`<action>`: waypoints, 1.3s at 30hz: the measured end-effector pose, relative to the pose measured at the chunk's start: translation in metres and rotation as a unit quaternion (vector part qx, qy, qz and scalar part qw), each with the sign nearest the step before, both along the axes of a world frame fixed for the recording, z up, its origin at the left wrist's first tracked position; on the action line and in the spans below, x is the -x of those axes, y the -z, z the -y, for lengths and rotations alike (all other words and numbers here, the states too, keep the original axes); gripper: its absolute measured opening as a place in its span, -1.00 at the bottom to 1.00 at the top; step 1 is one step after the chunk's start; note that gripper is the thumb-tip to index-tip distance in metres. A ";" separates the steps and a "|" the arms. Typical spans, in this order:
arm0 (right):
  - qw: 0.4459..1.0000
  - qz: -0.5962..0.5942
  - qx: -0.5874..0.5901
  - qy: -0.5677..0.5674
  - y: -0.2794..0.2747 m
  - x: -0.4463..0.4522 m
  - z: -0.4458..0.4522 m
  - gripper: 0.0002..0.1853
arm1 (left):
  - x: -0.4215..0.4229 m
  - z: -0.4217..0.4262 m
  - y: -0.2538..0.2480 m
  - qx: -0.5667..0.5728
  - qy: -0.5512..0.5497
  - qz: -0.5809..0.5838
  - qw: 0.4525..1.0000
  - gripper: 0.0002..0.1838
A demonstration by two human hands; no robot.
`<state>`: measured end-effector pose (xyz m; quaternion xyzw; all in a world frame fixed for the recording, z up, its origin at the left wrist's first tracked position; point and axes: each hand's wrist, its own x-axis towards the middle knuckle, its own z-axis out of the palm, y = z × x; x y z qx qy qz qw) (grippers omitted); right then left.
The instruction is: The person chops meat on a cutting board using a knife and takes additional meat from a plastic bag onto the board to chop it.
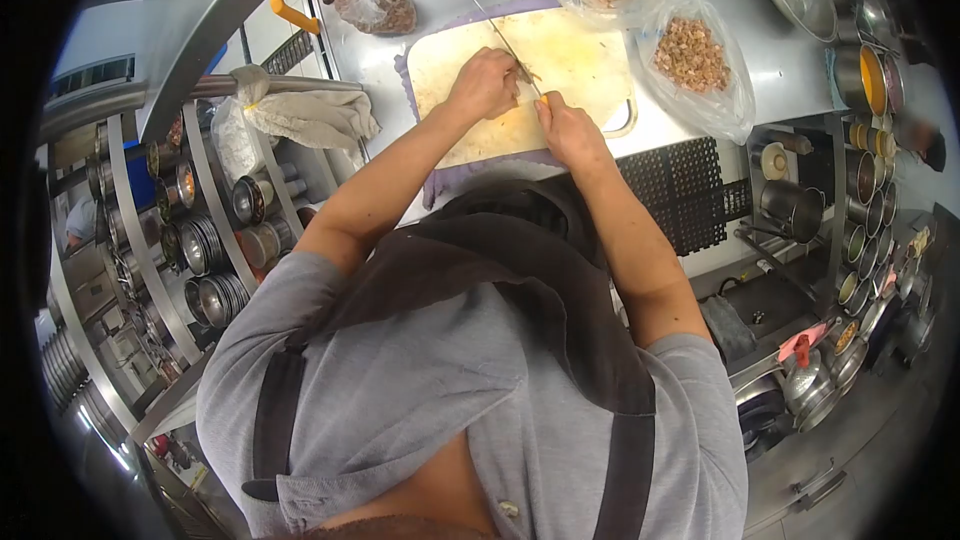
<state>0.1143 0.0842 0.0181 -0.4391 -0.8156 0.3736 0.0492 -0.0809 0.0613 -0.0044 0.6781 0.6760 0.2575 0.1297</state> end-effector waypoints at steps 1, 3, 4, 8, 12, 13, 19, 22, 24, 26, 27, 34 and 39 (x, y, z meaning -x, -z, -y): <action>1.000 -0.002 -0.002 0.000 0.001 -0.001 0.000 -0.64 | -0.001 0.001 0.001 0.010 -0.002 0.000 1.000 -0.93; 1.000 0.000 0.010 0.005 0.001 -0.001 0.001 -0.63 | -0.004 0.002 0.002 0.001 -0.013 0.014 1.000 -0.92; 1.000 -0.001 0.010 0.006 0.001 -0.002 0.002 -0.63 | -0.006 0.003 0.002 -0.005 -0.025 0.030 0.999 -0.90; 0.999 -0.010 0.024 0.023 -0.007 -0.005 0.000 -0.61 | -0.012 0.001 0.005 0.007 -0.056 0.027 0.998 -0.86; 0.997 -0.027 0.025 0.061 -0.008 -0.019 0.000 -0.61 | -0.010 0.001 0.003 0.003 -0.059 0.049 0.997 -0.85; 0.997 -0.026 0.025 0.061 -0.009 -0.022 -0.001 -0.61 | -0.010 0.003 0.001 0.013 -0.055 0.065 0.996 -0.84; 0.999 -0.012 0.022 0.037 -0.017 -0.025 0.001 -0.62 | -0.014 0.015 -0.011 0.038 0.013 0.024 0.999 -0.80; 0.999 -0.025 0.022 0.024 -0.024 -0.021 0.000 -0.64 | -0.013 0.021 -0.007 0.010 -0.033 0.037 0.999 -0.79; 0.999 -0.046 0.005 0.016 -0.034 -0.015 -0.001 -0.65 | -0.011 0.023 -0.006 0.003 -0.058 0.045 0.997 -0.81; 0.998 -0.068 -0.016 0.007 -0.042 -0.006 -0.003 -0.65 | -0.010 0.025 -0.005 -0.004 -0.081 0.053 0.995 -0.82; 0.995 -0.091 -0.037 0.003 -0.043 -0.003 -0.004 -0.66 | -0.009 0.025 -0.008 0.002 -0.085 0.052 0.995 -0.83; 0.999 0.014 -0.035 -0.032 0.004 0.002 -0.007 -0.67 | -0.015 0.023 -0.002 -0.006 -0.053 0.059 0.997 -0.86; 0.999 -0.017 -0.035 -0.023 0.004 -0.002 -0.006 -0.68 | -0.025 0.016 0.008 -0.034 -0.065 0.042 0.996 -0.89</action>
